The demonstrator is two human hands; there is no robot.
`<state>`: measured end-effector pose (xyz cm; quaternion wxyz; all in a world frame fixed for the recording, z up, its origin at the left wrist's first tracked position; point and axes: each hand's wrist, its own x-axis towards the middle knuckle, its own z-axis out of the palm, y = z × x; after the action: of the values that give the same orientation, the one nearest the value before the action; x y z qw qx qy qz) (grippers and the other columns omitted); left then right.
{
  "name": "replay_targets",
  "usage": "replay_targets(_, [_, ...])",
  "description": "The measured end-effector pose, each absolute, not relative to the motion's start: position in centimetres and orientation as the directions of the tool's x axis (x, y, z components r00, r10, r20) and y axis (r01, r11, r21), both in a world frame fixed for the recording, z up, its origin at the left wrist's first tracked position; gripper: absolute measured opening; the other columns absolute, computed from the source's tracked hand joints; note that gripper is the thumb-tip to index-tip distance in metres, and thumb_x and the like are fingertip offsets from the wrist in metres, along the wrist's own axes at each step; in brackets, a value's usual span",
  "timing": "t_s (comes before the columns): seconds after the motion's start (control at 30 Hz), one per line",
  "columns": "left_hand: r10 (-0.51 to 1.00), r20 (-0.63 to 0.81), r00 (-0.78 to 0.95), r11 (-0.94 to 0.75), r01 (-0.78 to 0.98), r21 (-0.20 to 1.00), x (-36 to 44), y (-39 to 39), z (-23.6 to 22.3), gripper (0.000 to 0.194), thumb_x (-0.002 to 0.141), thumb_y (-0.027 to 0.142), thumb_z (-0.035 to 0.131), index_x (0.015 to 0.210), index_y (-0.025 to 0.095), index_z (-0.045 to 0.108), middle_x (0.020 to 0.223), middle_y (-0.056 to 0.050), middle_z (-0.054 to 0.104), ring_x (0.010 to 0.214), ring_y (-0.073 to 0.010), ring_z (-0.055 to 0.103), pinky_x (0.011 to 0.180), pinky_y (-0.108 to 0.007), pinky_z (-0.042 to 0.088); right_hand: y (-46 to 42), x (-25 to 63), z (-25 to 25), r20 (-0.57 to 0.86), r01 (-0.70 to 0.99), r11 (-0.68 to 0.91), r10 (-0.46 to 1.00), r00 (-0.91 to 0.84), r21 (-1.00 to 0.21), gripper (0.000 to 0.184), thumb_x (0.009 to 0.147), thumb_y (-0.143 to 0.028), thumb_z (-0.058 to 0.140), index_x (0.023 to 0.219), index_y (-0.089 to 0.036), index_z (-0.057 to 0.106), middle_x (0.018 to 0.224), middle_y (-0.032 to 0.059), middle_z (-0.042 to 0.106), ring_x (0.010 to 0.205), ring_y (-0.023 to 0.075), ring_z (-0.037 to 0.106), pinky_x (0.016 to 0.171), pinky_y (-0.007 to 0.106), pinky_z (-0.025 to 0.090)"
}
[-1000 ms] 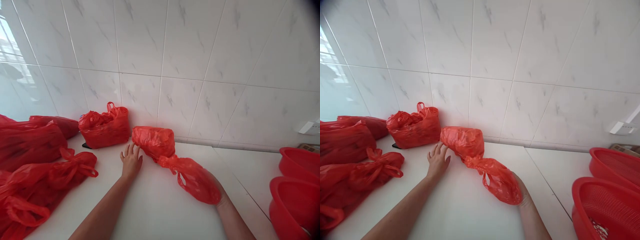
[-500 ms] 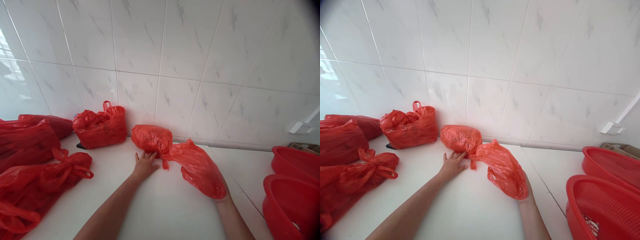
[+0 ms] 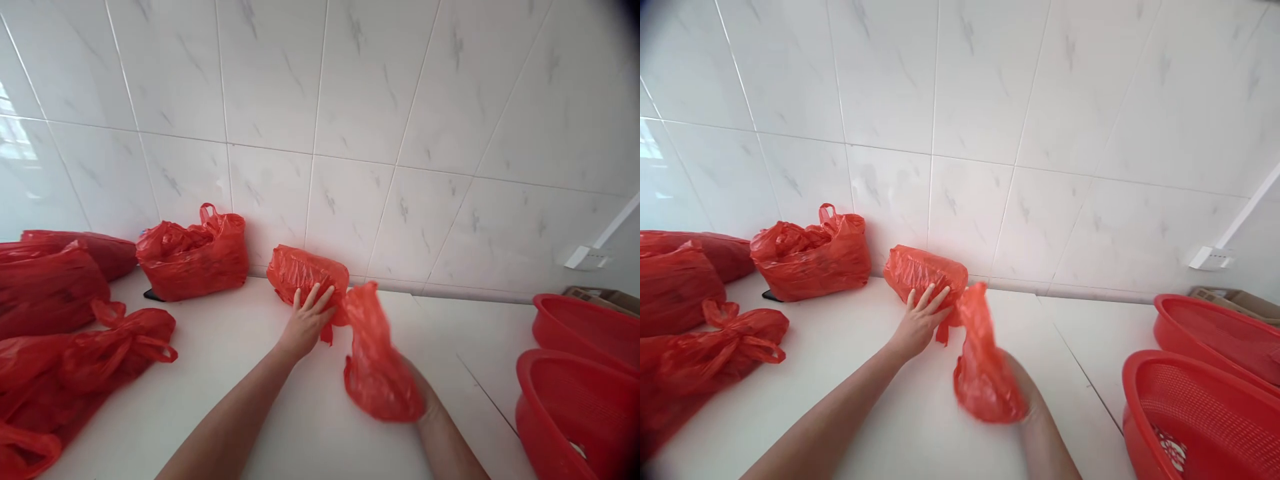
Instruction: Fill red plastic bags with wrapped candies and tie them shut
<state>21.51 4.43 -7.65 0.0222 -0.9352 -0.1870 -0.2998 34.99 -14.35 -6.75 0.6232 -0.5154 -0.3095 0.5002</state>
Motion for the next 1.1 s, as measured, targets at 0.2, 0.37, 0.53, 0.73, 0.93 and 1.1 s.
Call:
replay_targets(0.2, [0.547,0.58,0.603,-0.804,0.572,0.163,21.6,8.4,-9.4,0.06,0.076,0.002,0.046,0.126,0.033,0.054,0.153,-0.005,0.027,0.14,-0.0376,0.015,0.103,-0.071,0.008,-14.4,29.3,-8.6,-0.366,0.001,-0.374,0.907,-0.208,-0.927,0.017,0.048,-0.026,0.081,0.061,-0.019,0.072,0.065,0.0003,0.068,0.059,0.0178,0.06,0.058,0.026,0.044])
replay_targets(0.37, [0.698,0.536,0.476,-0.662,0.714,0.228,19.7,10.3,-10.2,0.06,0.078,0.008,0.046,0.133,0.031,0.047,0.156,-0.007,0.015,0.142,-0.0376,0.002,0.102,-0.072,0.006,-13.4,30.0,-6.5,-0.286,0.086,-0.272,0.918,-0.276,-0.958,0.018,0.061,-0.033,0.072,0.07,-0.017,0.073,0.07,0.0004,0.069,0.065,0.0153,0.06,0.061,0.023,0.043])
replay_targets(0.53, [0.804,0.449,0.389,-0.551,0.771,0.32,19.4,11.5,-11.1,0.048,0.078,0.024,0.052,0.126,0.027,0.055,0.149,-0.016,0.032,0.136,-0.0439,0.019,0.093,-0.077,0.017,-14.8,34.9,-2.5,0.015,0.221,-0.121,0.847,0.531,-0.968,0.03,0.077,-0.047,0.056,0.081,-0.02,0.069,0.078,0.0028,0.068,0.071,0.0186,0.062,0.063,0.027,0.046])
replay_targets(0.73, [0.793,0.501,0.346,-0.564,0.729,0.389,19.4,9.9,-10.8,0.051,0.073,0.024,0.057,0.124,0.022,0.055,0.145,-0.017,0.036,0.135,-0.0446,0.02,0.097,-0.072,0.02,-19.2,34.5,-3.8,0.587,0.91,-0.132,0.726,0.358,-0.393,0.019,0.084,-0.03,0.051,0.088,-0.021,0.067,0.08,0.0053,0.061,0.077,0.0197,0.057,0.069,0.032,0.047])
replay_targets(0.93, [0.7,0.611,0.37,-0.684,0.592,0.425,18.6,5.3,-9.4,0.041,0.081,0.028,0.053,0.119,0.014,0.052,0.144,-0.022,0.03,0.139,-0.043,0.009,0.103,-0.068,0.014,-22.2,31.9,-7.5,0.533,0.982,0.098,0.846,0.005,-0.164,0.017,0.076,-0.029,0.066,0.091,-0.022,0.066,0.092,0.0073,0.058,0.101,0.0259,0.053,0.083,0.037,0.049])
replay_targets(1.1, [0.534,0.613,0.583,-0.845,0.336,0.416,18.6,0.7,-7.8,0.032,0.088,0.031,0.045,0.118,0.023,0.052,0.14,-0.01,0.042,0.131,-0.0234,0.037,0.107,-0.04,0.032,-22.2,30.8,-7.5,0.6,0.965,0.183,0.799,-0.034,-0.189,0.017,0.086,-0.021,0.054,0.101,-0.019,0.06,0.092,0.0069,0.06,0.092,0.0204,0.056,0.085,0.037,0.046])
